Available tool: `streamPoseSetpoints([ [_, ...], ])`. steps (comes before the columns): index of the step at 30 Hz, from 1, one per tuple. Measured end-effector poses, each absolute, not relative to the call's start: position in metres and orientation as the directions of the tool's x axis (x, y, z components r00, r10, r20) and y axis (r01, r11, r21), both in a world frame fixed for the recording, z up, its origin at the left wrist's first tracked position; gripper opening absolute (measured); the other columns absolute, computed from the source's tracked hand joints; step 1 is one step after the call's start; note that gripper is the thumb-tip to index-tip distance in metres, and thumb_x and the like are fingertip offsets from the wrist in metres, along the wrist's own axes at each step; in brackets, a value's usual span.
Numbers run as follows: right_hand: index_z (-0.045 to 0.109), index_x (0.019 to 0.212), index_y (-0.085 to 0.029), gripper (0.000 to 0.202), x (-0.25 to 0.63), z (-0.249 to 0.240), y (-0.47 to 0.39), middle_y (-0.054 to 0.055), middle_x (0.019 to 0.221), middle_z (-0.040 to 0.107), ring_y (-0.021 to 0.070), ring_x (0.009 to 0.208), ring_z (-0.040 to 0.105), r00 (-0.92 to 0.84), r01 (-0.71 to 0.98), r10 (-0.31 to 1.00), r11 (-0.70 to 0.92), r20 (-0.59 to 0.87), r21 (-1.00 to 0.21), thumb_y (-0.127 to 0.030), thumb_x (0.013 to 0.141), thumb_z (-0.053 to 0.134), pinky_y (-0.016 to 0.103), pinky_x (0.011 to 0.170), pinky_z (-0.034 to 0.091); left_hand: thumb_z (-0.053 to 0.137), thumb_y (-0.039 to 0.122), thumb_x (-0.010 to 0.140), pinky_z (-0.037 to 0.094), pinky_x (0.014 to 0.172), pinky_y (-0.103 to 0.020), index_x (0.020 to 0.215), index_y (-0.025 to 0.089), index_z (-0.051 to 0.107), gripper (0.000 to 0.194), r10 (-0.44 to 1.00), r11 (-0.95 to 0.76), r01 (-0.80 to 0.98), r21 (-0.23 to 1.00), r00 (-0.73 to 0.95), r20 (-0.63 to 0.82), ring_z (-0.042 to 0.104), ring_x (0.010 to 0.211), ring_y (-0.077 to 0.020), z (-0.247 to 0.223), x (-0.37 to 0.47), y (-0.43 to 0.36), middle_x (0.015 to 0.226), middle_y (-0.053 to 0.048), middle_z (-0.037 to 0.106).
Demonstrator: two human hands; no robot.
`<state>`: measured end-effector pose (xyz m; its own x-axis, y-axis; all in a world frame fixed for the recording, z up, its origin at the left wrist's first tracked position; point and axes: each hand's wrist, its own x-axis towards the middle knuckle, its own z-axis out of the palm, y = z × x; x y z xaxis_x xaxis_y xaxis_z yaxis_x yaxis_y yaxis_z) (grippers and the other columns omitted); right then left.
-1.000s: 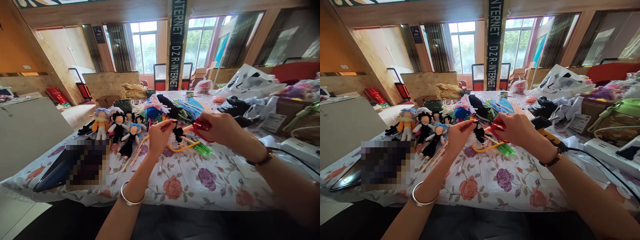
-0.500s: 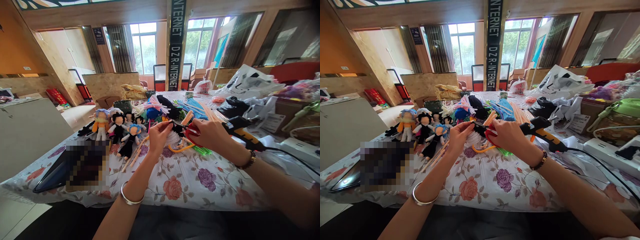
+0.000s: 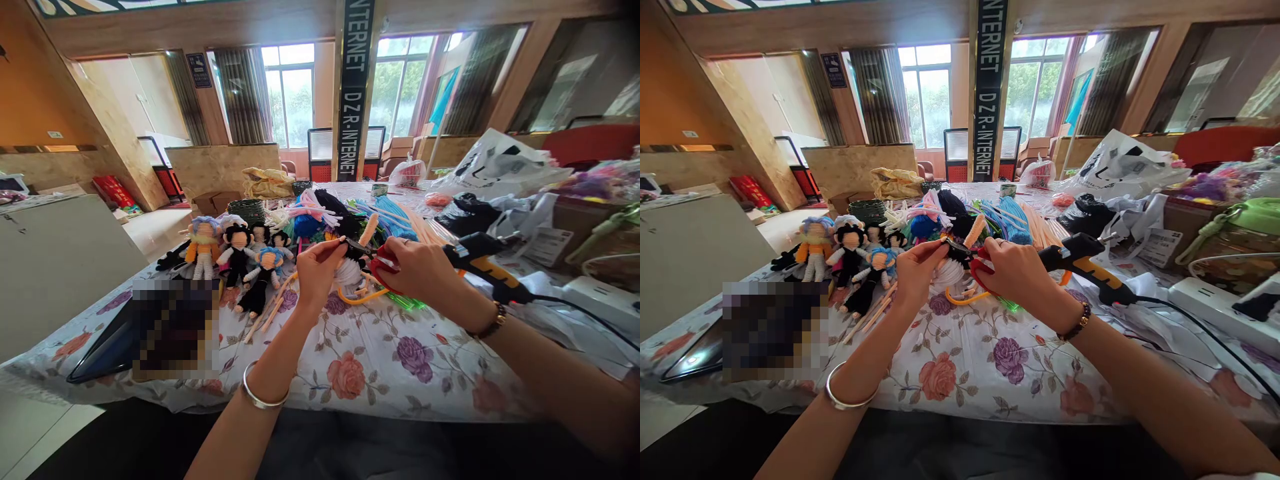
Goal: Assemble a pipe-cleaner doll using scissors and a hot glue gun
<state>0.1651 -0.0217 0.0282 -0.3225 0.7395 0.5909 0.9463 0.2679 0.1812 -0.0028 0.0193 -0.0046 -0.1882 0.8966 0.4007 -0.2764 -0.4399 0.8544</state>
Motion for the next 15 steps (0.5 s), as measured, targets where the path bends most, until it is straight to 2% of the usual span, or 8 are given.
streamPoseSetpoints([
  [15,0.056,0.084,-0.015,0.028,0.1593,0.0279,-0.0252,0.010,0.078,0.067,0.0215,0.063,0.062,-0.277,0.960,0.759,0.249,0.589,0.130,-0.039,0.085,0.043,0.028,0.050,0.023,0.077,0.025,0.059,0.051,0.068,-0.024,0.077,0.018,0.075,0.019,0.881,-0.468,-0.236,0.852,-0.193,0.431,0.065,0.071,-0.0133,-0.0060,-0.0025,0.0171,0.079,-0.003,0.073],
])
